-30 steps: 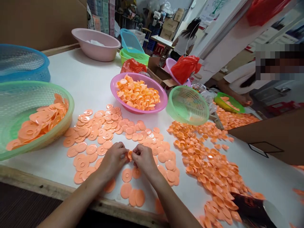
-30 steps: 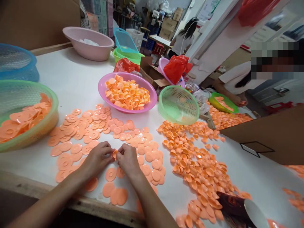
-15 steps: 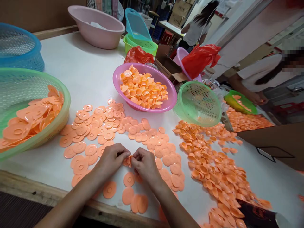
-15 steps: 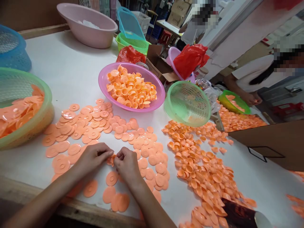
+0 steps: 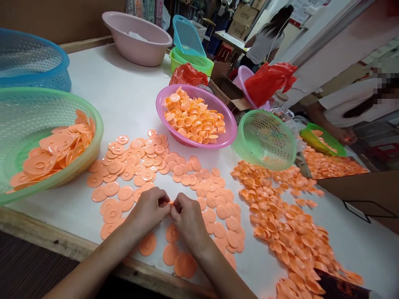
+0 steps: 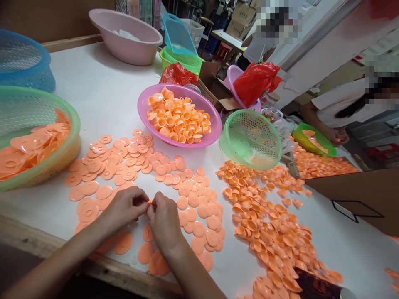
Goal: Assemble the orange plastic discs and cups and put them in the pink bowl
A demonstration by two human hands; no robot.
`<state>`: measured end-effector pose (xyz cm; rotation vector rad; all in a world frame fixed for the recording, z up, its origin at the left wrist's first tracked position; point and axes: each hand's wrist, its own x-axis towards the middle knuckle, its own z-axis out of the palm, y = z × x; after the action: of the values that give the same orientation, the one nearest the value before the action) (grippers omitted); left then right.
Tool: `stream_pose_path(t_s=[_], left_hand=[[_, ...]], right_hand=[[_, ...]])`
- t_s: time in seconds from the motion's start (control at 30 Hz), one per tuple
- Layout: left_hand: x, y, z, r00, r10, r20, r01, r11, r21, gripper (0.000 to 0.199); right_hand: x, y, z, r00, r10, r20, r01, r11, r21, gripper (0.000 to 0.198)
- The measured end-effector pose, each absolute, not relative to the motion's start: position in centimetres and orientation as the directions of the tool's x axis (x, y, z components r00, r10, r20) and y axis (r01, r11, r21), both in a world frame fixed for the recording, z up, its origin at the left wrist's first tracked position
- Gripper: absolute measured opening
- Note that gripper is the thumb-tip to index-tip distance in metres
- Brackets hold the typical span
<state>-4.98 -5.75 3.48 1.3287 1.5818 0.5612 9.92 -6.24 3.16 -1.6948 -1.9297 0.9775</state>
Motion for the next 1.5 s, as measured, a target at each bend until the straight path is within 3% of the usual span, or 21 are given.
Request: stream_pose_path(t_s=[0.23, 0.4, 0.53, 0.67, 0.73, 0.83, 0.93, 1.07, 1.17, 1.3, 1.5], left_hand=[[-4.9, -6.2, 2.3, 0.060, 0.935, -0.350, 0.408, 0.297, 0.863, 0.023], [-5.4, -5.0, 2.4, 0.143, 0.861, -0.488, 0.421, 0.393, 0.818, 0.020], [-5.0, -6.3, 2.7, 0.090, 0.940, -0.330, 0.407, 0.267, 0.873, 0.026], [-5.2, -8.4, 2.6, 0.030, 0.959, -0.281, 0.313, 0.258, 0.914, 0.033], [-5.5, -9.2, 2.7, 0.033, 0.974, -0.225, 0.355, 0.199, 0.913, 0.031], [-5.6, -9.9, 2.9, 0.147, 0.980, -0.134, 0.501, 0.043, 0.865, 0.019], [-5.1, -10.4, 2.8, 0.308, 0.948, -0.079, 0.562, -0.115, 0.819, 0.025], [-4.5, -10.6, 2.1, 0.451, 0.891, -0.054, 0.637, -0.279, 0.718, 0.026], [-4.4, -9.8, 1.3, 0.382, 0.923, -0.042, 0.694, -0.256, 0.673, 0.024], [-4.5, -8.6, 0.3, 0.272, 0.960, -0.060, 0.744, -0.170, 0.647, 0.034], [-4.9, -8.4, 0.1, 0.237, 0.971, -0.045, 0.736, -0.149, 0.660, 0.032]], right_hand=[[10.0, -5.9, 2.8, -0.162, 0.958, -0.238, 0.572, -0.105, -0.814, 0.010], [9.7, -5.6, 2.6, -0.145, 0.945, -0.294, 0.513, -0.182, -0.839, 0.010], [9.6, -6.8, 2.2, -0.130, 0.969, -0.211, 0.483, -0.124, -0.867, 0.010], [10.7, -3.4, 4.4, -0.165, 0.949, -0.268, 0.420, -0.178, -0.890, 0.009], [11.8, 0.3, 7.6, -0.112, 0.981, -0.159, 0.340, -0.113, -0.934, 0.011], [14.5, 6.1, 12.5, 0.112, 0.988, 0.104, 0.252, 0.073, -0.965, 0.020], [18.6, 8.1, 13.8, 0.177, 0.961, 0.213, 0.393, 0.130, -0.910, 0.037], [25.8, 2.9, 10.5, 0.205, 0.966, 0.159, 0.682, -0.024, -0.731, 0.023], [30.4, -2.2, 7.4, 0.261, 0.963, 0.067, 0.755, -0.161, -0.636, 0.021], [33.0, -5.7, 5.5, 0.350, 0.935, 0.065, 0.779, -0.252, -0.574, 0.020], [33.4, -6.8, 5.6, 0.319, 0.946, 0.055, 0.845, -0.258, -0.469, 0.012]])
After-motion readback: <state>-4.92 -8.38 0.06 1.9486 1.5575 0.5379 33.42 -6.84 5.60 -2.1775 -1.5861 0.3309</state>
